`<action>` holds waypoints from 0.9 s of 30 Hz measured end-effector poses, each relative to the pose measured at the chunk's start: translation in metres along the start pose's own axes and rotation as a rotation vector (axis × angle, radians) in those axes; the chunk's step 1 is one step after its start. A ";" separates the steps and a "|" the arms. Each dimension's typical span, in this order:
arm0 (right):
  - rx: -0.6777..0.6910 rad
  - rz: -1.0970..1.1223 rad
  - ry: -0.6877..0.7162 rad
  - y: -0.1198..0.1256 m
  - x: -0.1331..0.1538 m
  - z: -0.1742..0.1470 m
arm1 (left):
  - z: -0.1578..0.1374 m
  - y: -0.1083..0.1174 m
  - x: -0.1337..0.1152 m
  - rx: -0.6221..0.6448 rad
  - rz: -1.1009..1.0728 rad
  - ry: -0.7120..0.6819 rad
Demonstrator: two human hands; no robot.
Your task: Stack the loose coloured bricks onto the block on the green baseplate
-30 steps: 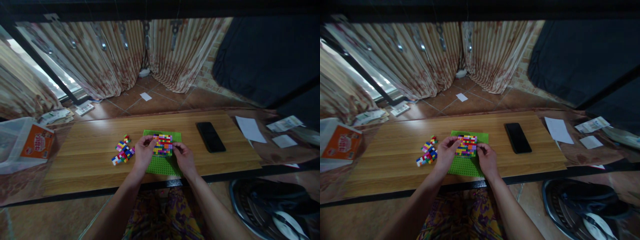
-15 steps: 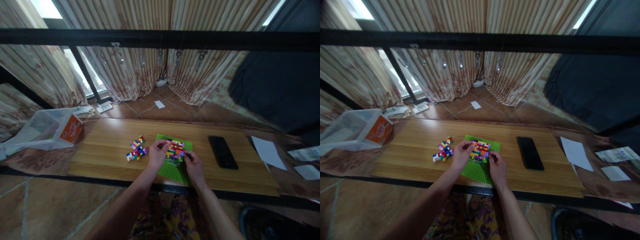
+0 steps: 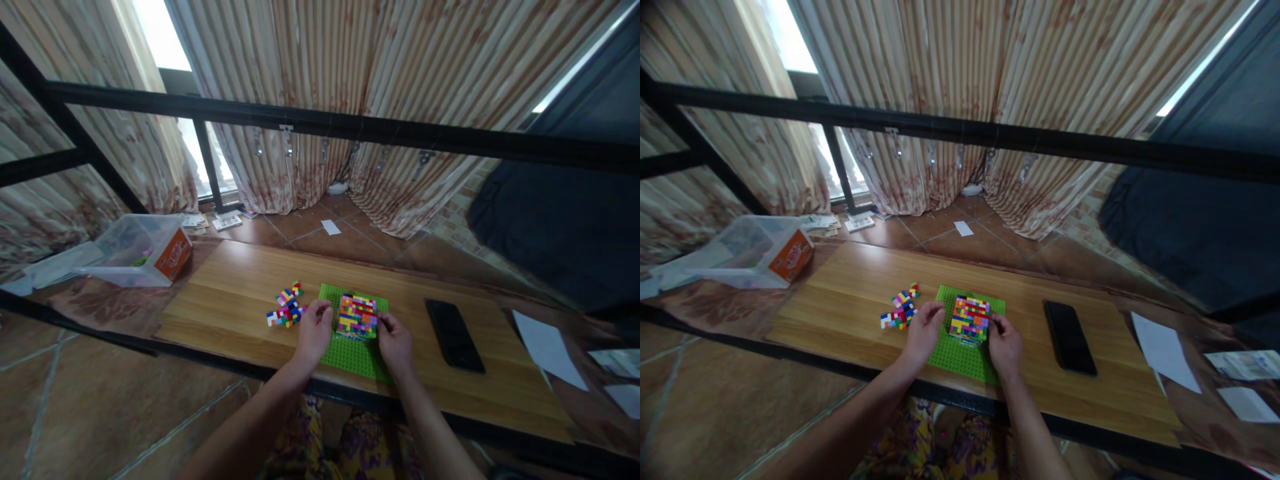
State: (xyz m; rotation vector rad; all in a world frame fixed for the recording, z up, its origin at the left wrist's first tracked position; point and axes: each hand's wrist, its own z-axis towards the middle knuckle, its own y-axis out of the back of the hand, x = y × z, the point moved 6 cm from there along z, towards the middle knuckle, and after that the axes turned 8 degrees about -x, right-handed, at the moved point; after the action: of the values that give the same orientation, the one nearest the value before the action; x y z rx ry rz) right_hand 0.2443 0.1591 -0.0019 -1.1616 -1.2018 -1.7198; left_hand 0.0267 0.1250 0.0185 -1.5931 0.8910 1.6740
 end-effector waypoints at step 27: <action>-0.074 -0.036 0.061 0.002 0.009 -0.009 | 0.060 0.030 -0.051 0.210 0.486 -0.163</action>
State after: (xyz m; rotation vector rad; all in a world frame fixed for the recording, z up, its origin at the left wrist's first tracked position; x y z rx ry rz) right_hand 0.2408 0.1498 0.0053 -1.1293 -1.1368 -1.8271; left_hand -0.0293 0.1574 0.0722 -1.1375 1.3962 1.9229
